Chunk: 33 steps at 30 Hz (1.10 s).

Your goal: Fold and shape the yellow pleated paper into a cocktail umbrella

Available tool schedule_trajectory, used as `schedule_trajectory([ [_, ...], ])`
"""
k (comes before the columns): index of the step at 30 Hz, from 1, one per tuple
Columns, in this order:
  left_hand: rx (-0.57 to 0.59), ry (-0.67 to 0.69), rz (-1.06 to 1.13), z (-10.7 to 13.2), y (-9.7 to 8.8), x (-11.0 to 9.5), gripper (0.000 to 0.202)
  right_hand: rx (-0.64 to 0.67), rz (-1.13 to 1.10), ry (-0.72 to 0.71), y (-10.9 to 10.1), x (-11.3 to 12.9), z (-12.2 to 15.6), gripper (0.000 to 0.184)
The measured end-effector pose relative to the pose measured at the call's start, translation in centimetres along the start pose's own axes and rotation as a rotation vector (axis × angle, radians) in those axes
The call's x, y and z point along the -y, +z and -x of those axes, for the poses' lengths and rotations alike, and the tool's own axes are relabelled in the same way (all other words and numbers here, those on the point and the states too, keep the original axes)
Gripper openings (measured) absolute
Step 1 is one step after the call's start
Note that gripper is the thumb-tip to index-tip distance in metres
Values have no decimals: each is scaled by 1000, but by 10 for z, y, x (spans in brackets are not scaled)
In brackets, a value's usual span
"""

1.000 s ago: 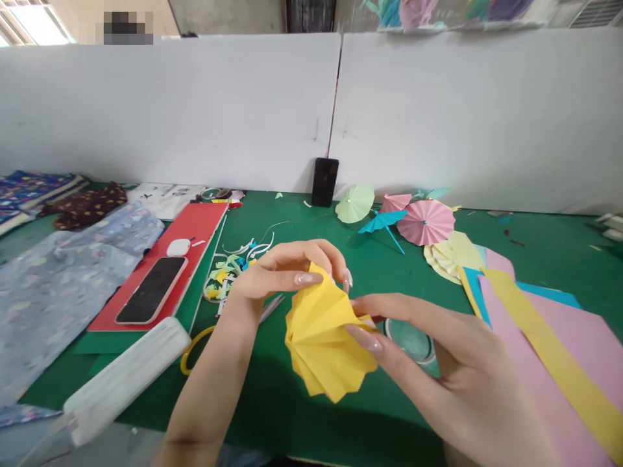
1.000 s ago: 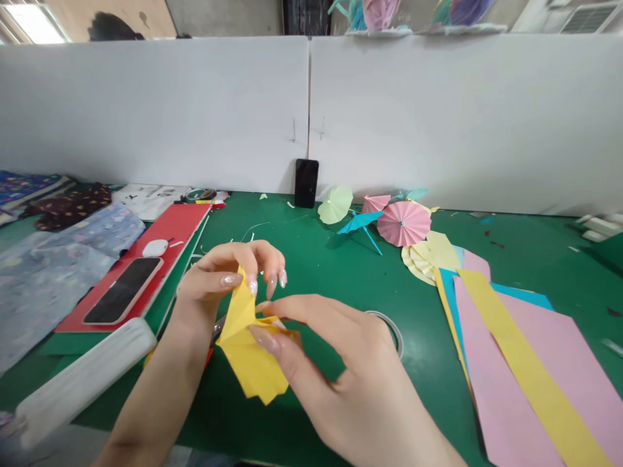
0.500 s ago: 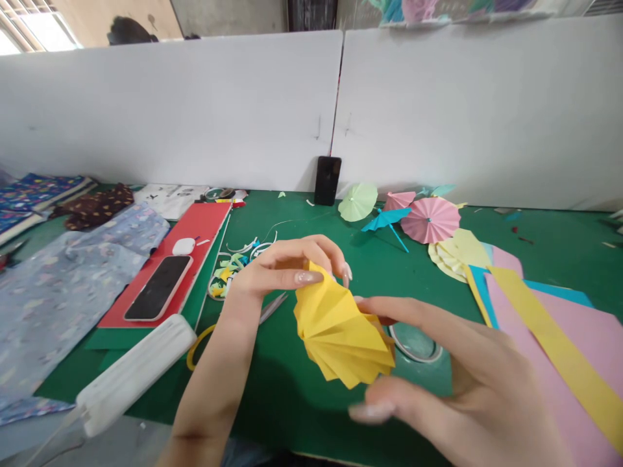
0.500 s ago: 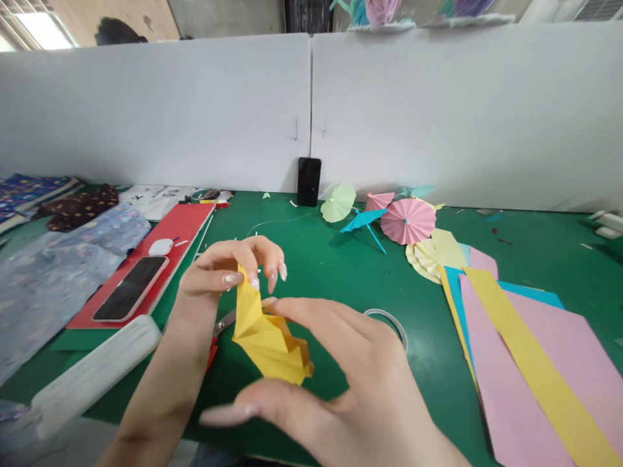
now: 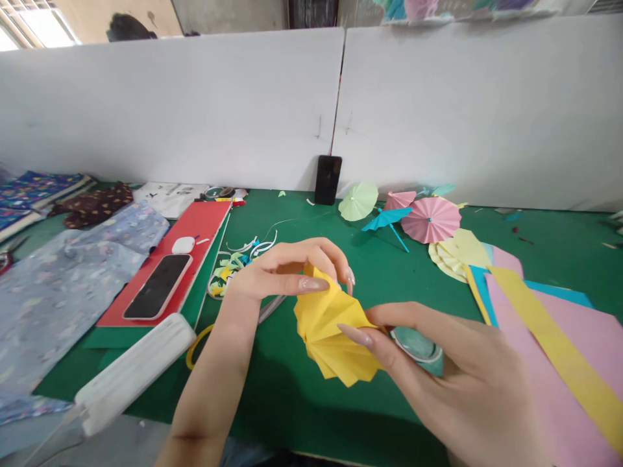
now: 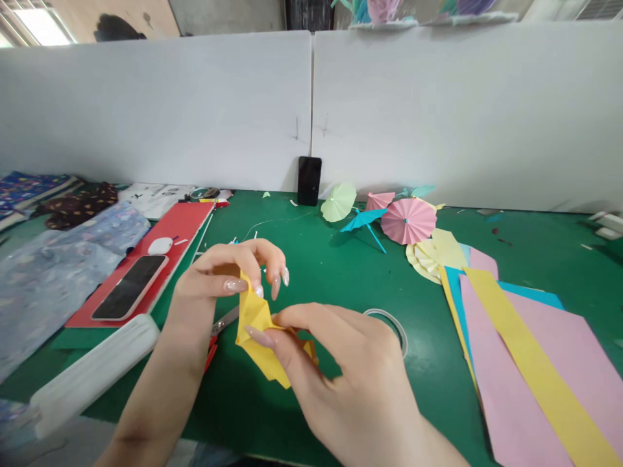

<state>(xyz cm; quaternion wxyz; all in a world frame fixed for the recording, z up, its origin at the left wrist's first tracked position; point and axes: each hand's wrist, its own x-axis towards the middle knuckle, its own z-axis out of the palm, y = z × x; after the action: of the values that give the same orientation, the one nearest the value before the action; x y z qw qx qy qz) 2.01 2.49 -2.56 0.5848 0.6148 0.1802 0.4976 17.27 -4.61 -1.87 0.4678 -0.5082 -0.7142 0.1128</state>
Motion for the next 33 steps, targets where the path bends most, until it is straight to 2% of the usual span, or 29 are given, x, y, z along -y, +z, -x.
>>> schedule_trajectory([
  [2,46,13,49,-1,-4,2,12,11,1,9,0,1,-1,12],
  [5,44,16,75,0,-7,4,14,28,0,11,-2,1,-1,11],
  [11,107,2,14,3,-13,1,16,73,-10,19,-3,-1,0,10],
  [13,222,12,-28,-2,-23,0,14,96,-8,30,-3,-2,0,12],
  [16,464,20,-132,-10,-39,-3,12,127,-19,56,-4,-1,-1,12],
  [18,531,26,-194,-14,-45,-7,11,141,-28,54,-5,-1,-1,12],
  [24,566,37,-367,-14,-41,-13,5,195,-37,28,-7,-2,-1,10],
  [28,648,49,-467,-15,-38,-12,7,292,-100,31,-7,-4,-1,10],
  [33,695,84,-399,-16,-38,-7,11,302,-125,11,-10,-4,-3,13],
])
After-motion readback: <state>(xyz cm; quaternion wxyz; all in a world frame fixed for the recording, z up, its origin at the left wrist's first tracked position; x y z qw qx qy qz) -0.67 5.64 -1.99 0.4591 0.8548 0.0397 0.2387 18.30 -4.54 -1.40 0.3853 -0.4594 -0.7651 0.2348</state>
